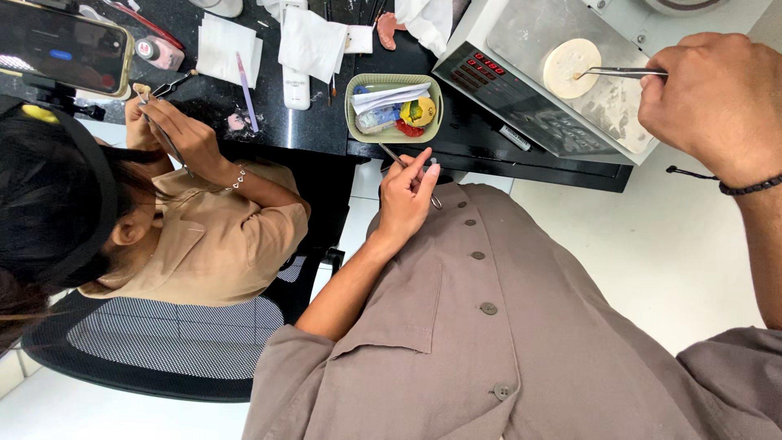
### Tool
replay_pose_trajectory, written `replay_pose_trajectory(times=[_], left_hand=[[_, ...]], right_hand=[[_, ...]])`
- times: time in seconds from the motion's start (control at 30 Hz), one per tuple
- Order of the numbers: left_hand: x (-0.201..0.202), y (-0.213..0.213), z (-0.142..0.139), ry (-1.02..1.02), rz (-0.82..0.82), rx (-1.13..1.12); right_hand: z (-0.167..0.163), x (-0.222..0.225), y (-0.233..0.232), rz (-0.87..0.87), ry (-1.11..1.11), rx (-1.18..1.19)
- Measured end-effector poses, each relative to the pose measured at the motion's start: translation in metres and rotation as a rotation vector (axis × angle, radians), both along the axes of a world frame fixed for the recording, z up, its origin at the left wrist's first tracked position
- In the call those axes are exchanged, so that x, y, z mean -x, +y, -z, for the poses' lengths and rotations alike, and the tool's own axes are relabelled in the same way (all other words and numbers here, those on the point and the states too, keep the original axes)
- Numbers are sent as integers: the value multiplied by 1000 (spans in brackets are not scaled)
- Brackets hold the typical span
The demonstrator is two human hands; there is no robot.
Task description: The person holds a dental crown with forceps in one hand and uses a brush to apply ceramic material to it, comparing the crown against a shade guide. They then move to a porcelain furnace and continue applying and shaping material on the crown placed on the furnace trivet.
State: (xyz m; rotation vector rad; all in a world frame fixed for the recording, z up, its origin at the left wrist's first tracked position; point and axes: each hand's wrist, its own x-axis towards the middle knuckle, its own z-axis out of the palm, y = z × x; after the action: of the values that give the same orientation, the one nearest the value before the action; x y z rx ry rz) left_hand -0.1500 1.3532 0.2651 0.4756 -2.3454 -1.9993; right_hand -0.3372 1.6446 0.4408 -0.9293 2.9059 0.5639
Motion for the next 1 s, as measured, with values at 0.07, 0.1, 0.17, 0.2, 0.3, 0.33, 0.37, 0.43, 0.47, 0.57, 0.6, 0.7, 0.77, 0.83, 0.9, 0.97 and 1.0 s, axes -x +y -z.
replay_pose_trajectory(times=[0.07, 0.1, 0.17, 0.2, 0.3, 0.33, 0.37, 0.43, 0.47, 0.57, 0.6, 0.7, 0.77, 0.83, 0.9, 0.97, 1.0], left_hand=[[0, 0, 1, 14, -2, 12], [-1, 1, 2, 10, -5, 10], [-1, 1, 2, 6, -13, 6], [-1, 2, 3, 8, -15, 6], [-2, 2, 3, 10, -22, 2], [-2, 1, 3, 8, -25, -2], [-2, 2, 2, 6, -28, -7], [-2, 1, 2, 12, -29, -8], [-2, 1, 1, 15, -30, -9], [-3, 0, 0, 2, -29, -24], [-3, 0, 0, 0, -30, -23], [-4, 0, 0, -1, -33, -16], [-4, -1, 0, 0, -37, -8], [-4, 0, 1, 7, -48, -10], [-5, 0, 2, 11, -56, -15], [-5, 0, 2, 14, -60, -20], [-5, 0, 2, 10, -59, -21]], right_hand=[[2, 3, 1, -2, -3, -1], [4, 4, 2, 12, -21, -4], [6, 5, 3, 14, -20, -13], [7, 6, 4, 1, -3, -19], [9, 9, 6, -27, 11, -41], [10, 10, 7, -32, 13, -44], [11, 11, 8, -37, 15, -47], [14, 14, 10, -43, 18, -55], [16, 16, 11, -44, 18, -65], [22, 20, 14, -32, -4, -107], [23, 22, 15, -25, -13, -104], [26, 27, 16, -72, 25, -125], [27, 30, 15, -91, 41, -160], [26, 32, 12, -71, 27, -190], [25, 34, 8, -49, 11, -189], [25, 35, 7, -35, -3, -178], [26, 35, 8, -32, -9, -175]])
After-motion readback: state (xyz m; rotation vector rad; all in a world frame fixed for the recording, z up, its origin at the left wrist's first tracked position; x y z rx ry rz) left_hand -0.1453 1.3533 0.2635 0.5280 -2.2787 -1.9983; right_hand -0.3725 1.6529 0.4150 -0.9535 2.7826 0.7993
